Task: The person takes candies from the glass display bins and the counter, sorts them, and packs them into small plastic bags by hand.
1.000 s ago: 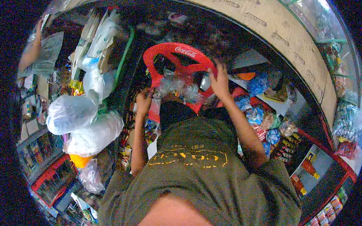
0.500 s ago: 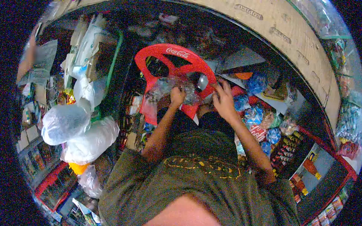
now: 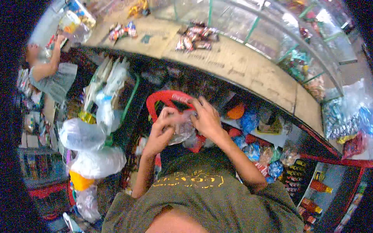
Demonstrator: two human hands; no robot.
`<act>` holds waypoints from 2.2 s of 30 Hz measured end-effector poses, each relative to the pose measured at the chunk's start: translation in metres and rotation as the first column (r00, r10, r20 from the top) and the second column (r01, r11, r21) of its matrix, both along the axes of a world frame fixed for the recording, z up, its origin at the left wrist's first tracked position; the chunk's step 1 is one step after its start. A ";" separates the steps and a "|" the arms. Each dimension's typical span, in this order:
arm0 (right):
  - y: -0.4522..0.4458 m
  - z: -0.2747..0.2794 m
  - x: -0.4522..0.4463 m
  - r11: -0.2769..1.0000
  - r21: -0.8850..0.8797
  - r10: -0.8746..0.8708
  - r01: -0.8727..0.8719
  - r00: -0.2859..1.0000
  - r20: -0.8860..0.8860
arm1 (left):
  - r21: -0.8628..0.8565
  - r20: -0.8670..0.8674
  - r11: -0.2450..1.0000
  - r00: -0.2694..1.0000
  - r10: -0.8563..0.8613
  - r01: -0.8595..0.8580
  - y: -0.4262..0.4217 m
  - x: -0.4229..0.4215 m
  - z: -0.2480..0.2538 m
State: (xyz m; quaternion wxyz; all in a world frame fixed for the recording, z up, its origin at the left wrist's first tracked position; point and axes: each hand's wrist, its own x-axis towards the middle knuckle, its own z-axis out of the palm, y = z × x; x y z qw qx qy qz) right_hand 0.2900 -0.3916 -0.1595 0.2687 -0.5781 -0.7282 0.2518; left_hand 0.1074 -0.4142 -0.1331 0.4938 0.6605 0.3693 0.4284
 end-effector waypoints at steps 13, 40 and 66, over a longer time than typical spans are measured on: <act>-0.010 0.136 0.043 0.839 0.524 0.190 -0.148 0.981 -0.027 | 0.645 -0.470 0.726 0.625 0.623 -0.238 0.049 0.020 0.116; -0.039 0.142 0.099 0.590 0.719 -0.487 0.367 0.872 -0.045 | 0.759 -0.289 0.650 0.910 0.297 0.029 0.064 0.104 0.128; 0.071 0.154 0.058 0.701 0.665 0.003 -0.258 0.933 0.359 | 0.256 -0.128 0.812 0.851 -0.510 0.525 0.057 -0.067 0.113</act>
